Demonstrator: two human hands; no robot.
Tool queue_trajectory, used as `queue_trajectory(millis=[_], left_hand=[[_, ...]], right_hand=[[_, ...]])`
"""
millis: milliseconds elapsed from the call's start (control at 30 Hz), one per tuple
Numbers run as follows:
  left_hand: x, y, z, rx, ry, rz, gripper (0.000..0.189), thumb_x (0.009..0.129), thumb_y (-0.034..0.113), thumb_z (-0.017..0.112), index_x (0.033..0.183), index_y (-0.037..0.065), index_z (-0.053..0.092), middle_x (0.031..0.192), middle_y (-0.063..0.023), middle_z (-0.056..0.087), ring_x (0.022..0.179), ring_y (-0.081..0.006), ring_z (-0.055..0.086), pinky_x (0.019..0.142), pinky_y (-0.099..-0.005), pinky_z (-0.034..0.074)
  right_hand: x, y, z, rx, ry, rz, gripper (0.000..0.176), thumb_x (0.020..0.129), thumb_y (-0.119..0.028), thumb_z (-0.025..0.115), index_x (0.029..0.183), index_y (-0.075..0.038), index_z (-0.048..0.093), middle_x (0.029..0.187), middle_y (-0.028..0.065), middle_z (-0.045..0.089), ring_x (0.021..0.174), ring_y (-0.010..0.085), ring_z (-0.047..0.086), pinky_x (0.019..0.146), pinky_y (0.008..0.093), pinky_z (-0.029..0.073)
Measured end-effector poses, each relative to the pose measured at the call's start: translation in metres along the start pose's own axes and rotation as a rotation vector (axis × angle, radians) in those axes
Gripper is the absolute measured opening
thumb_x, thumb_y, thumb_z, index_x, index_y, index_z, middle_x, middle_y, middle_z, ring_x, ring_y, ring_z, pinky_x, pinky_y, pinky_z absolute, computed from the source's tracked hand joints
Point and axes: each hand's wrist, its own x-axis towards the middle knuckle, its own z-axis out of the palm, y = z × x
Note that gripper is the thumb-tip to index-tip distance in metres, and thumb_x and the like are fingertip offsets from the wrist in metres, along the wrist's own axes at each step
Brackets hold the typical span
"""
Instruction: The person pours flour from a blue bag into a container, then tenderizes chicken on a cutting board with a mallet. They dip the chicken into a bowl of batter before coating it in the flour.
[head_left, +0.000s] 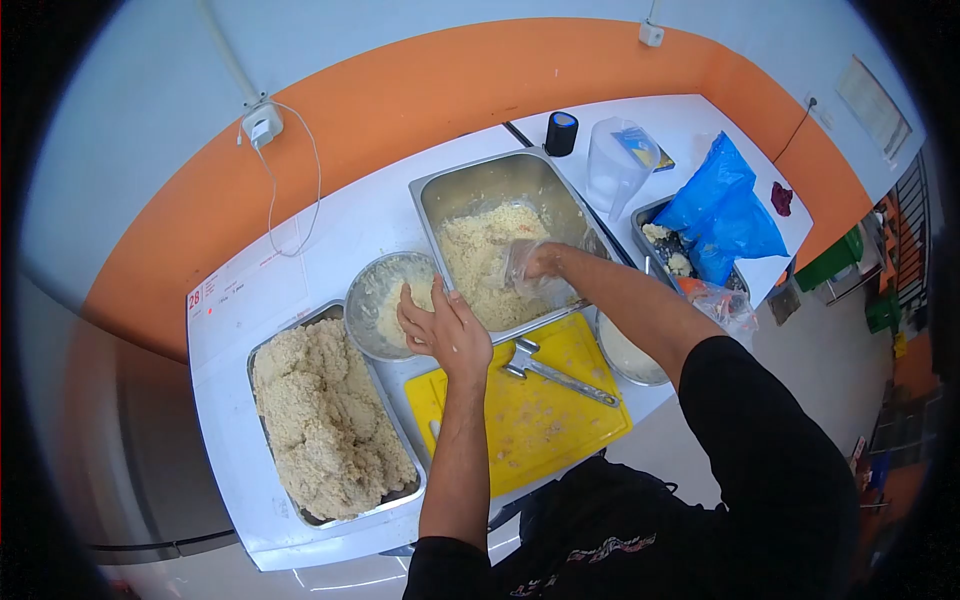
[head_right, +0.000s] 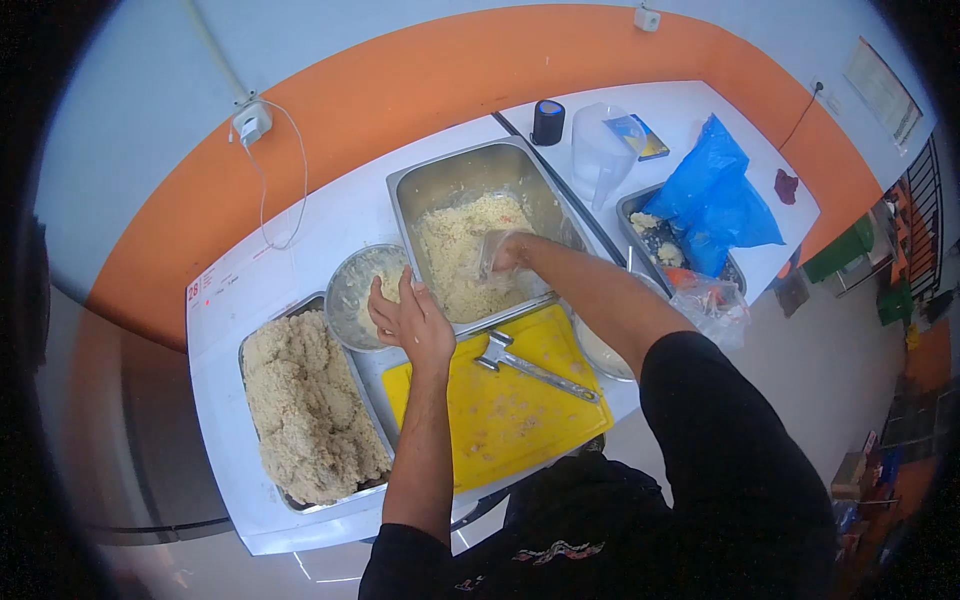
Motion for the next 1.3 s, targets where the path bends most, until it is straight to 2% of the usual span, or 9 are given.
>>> queue_trajectory(millis=[67,167,467,533,667,767,833,1033,1300], left_hand=[[0.000,0.000,0.001,0.003,0.001,0.004,0.039,0.102,0.026,0.043,0.135,0.011,0.057,0.155,-0.0218,0.022,0.144,-0.0388,0.015,0.108,-0.0622,0.014],[0.001,-0.001,0.001,0.008,0.012,0.006,0.039,0.101,0.025,0.044,0.135,0.011,0.057,0.154,-0.0217,0.023,0.143,-0.0388,0.016,0.108,-0.0622,0.014],[0.001,0.004,-0.004,-0.012,0.019,-0.021,0.040,0.099,0.022,0.048,0.137,0.010,0.055,0.154,-0.0223,0.024,0.142,-0.0405,0.018,0.109,-0.0616,0.015],[0.003,0.001,-0.003,-0.041,0.039,0.006,0.044,0.097,0.021,0.051,0.139,0.010,0.053,0.153,-0.0233,0.026,0.141,-0.0417,0.020,0.108,-0.0617,0.015],[-0.004,0.001,-0.020,-0.169,0.146,0.063,0.046,0.095,0.022,0.053,0.139,0.008,0.050,0.148,-0.0253,0.031,0.138,-0.0435,0.027,0.108,-0.0603,0.018],[-0.030,0.004,-0.053,-0.271,0.134,0.129,0.042,0.096,0.023,0.052,0.135,0.008,0.053,0.146,-0.0256,0.032,0.136,-0.0435,0.027,0.110,-0.0577,0.018],[-0.061,-0.004,-0.067,-0.321,0.098,0.167,0.040,0.096,0.023,0.052,0.133,0.008,0.056,0.145,-0.0253,0.032,0.136,-0.0429,0.028,0.112,-0.0558,0.018],[-0.170,-0.073,-0.118,-0.295,0.026,0.201,0.038,0.094,0.031,0.053,0.121,0.005,0.064,0.142,-0.0264,0.034,0.132,-0.0415,0.030,0.108,-0.0539,0.023],[-0.214,-0.212,-0.210,0.009,0.687,-0.078,0.048,0.101,0.040,0.046,0.125,-0.002,0.051,0.143,-0.0259,0.031,0.133,-0.0409,0.028,0.110,-0.0572,0.020]], right_hand=[[0.000,-0.020,-0.020,-0.449,-0.006,-0.043,0.044,0.072,-0.015,0.075,0.112,0.002,0.068,0.102,0.0225,0.070,0.087,0.0286,0.066,0.076,0.0395,0.052],[-0.017,-0.030,-0.037,-0.421,0.205,-0.234,0.039,0.070,-0.016,0.076,0.103,0.004,0.068,0.090,0.0243,0.070,0.076,0.0289,0.065,0.071,0.0421,0.052],[-0.043,-0.049,-0.080,-0.208,0.280,-0.307,0.034,0.072,-0.016,0.078,0.099,0.003,0.068,0.092,0.0173,0.070,0.082,0.0241,0.062,0.077,0.0361,0.051],[-0.065,-0.071,-0.086,-0.726,0.362,-0.348,0.032,0.077,-0.017,0.074,0.103,0.002,0.069,0.096,0.0192,0.071,0.082,0.0313,0.065,0.078,0.0383,0.051],[-0.072,-0.082,-0.073,-0.038,0.368,-0.439,0.030,0.075,-0.009,0.070,0.103,0.003,0.067,0.088,0.0111,0.069,0.076,0.0182,0.060,0.070,0.0329,0.050],[-0.059,-0.061,-0.075,0.009,0.368,-0.472,0.029,0.074,-0.006,0.068,0.102,0.002,0.068,0.085,0.0067,0.067,0.076,0.0132,0.056,0.069,0.0321,0.048],[-0.065,-0.069,-0.072,-0.135,0.461,-0.215,0.029,0.075,-0.005,0.068,0.103,0.003,0.068,0.085,0.0066,0.068,0.076,0.0142,0.057,0.069,0.0326,0.048],[-0.066,-0.079,-0.068,0.032,0.437,-0.388,0.032,0.078,-0.010,0.069,0.108,0.003,0.066,0.087,0.0078,0.068,0.077,0.0156,0.058,0.073,0.0327,0.048],[-0.066,-0.113,-0.067,-0.087,0.325,-0.352,0.030,0.081,-0.009,0.068,0.108,0.003,0.065,0.090,0.0078,0.069,0.080,0.0150,0.059,0.076,0.0334,0.048]])
